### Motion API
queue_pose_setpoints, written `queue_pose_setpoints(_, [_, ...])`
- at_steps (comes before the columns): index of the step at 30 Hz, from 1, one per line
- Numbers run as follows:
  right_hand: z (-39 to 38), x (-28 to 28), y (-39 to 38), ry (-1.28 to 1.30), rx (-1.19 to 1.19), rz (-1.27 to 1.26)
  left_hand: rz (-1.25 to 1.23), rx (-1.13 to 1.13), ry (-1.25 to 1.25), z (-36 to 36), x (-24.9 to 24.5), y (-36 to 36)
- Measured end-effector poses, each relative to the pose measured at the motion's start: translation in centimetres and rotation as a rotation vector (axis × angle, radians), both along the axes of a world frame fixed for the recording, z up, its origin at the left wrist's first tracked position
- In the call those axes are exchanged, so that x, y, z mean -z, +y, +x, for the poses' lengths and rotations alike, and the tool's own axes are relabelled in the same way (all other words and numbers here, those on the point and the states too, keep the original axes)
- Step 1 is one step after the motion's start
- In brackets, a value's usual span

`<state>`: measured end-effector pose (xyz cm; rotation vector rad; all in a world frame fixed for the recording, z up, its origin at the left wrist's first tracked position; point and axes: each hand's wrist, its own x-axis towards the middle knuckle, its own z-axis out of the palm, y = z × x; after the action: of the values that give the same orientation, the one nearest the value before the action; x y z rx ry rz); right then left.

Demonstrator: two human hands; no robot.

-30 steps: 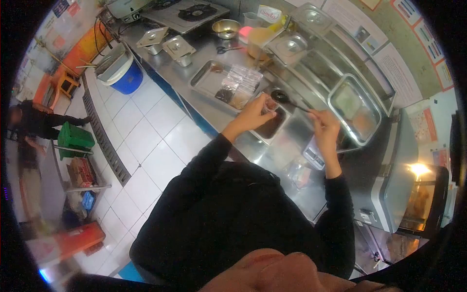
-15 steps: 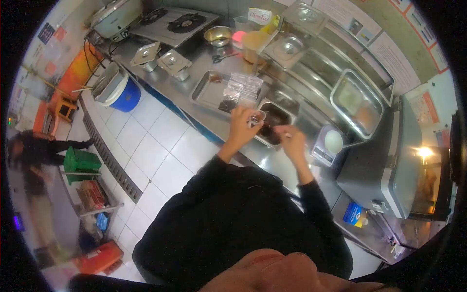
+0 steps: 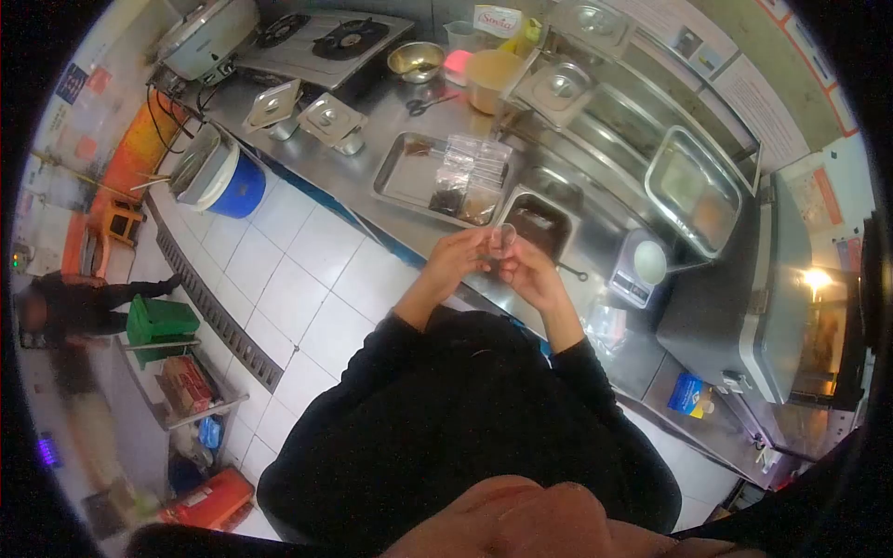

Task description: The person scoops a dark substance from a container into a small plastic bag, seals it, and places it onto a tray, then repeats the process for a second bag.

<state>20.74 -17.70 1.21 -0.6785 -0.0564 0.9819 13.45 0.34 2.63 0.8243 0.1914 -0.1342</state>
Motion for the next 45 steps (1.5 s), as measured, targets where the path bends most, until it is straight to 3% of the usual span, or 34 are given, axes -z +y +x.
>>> queue_pose_setpoints(1, [-0.2, -0.5, 0.1, -0.013, 0.008, -0.018, -0.122, -0.003, 0.023, -0.2, 0.1, 0.4])
queue_pose_setpoints(4, [-0.7, -1.9, 1.3, -0.017, 0.008, -0.054, -0.096, -0.071, -0.035, -0.8, 0.1, 0.5])
queue_pose_setpoints(7, [-0.7, -1.3, 2.4, -0.021, -0.012, -0.041, -0.223, -0.077, -0.087, -0.9, 1.0, 1.0])
queue_pose_setpoints(10, [-1.3, -1.5, 3.4, -0.082, 0.050, -0.149, -0.146, -0.129, -0.081, -1.5, 0.4, 1.2])
queue_pose_setpoints(13, [-2.2, -2.0, 3.8, -1.141, 0.156, -0.952, 0.659, -0.308, -0.075, -2.2, -0.1, 1.3])
queue_pose_setpoints(16, [-2.8, -1.3, 4.3, -1.308, 0.157, -0.911, 1.091, -0.448, -0.208, -2.3, -1.3, 1.2])
queue_pose_setpoints(19, [-1.7, -1.7, 2.9, -0.923, 0.061, -0.503, 0.805, -0.432, -0.089, -2.4, -2.9, 3.3])
queue_pose_setpoints(22, [-2.3, 4.0, -1.2, -0.654, -0.476, -0.456, 0.777, -0.436, -0.021, -3.1, -4.2, 5.2])
queue_pose_setpoints(24, [-4.5, 10.6, -5.4, -0.471, -0.762, -0.666, 0.750, -0.434, 0.005, -3.6, -4.9, 5.6])
queue_pose_setpoints(26, [-4.8, 9.1, -7.1, -0.068, -0.733, -0.535, 0.707, -0.431, 0.017, -4.1, -5.3, 5.7])
queue_pose_setpoints(29, [-2.3, 14.5, -9.2, -0.958, -0.972, -0.654, 0.658, -0.420, 0.015, -4.5, -5.6, 5.5])
queue_pose_setpoints(31, [-2.7, 9.2, -5.1, -1.001, -0.767, -0.912, 0.667, -0.399, 0.027, -4.5, -5.7, 5.0])
queue_pose_setpoints(33, [-4.6, 2.6, -0.8, -1.099, -0.099, -0.757, 0.649, -0.379, 0.012, -4.5, -6.2, 4.0])
queue_pose_setpoints(35, [-5.3, -3.2, 3.1, -1.184, 0.269, -0.609, 0.687, -0.365, -0.037, -4.3, -6.0, 3.3])
queue_pose_setpoints(37, [-4.0, -2.2, 4.5, -1.215, 0.243, -0.535, 0.778, -0.360, -0.126, -4.1, -5.2, 3.0])
queue_pose_setpoints(40, [-4.1, -3.7, 5.1, -1.102, 0.173, -0.539, 1.191, -0.498, -0.228, -4.3, -5.6, 3.3])
queue_pose_setpoints(43, [-3.9, -4.4, 5.2, -1.132, 0.125, -0.496, 1.755, -0.684, -0.812, -3.5, -8.6, 3.2])
queue_pose_setpoints(45, [-3.9, -4.9, 5.0, -1.162, 0.073, -0.497, 1.747, -0.530, -0.734, -3.8, -6.5, 3.8])
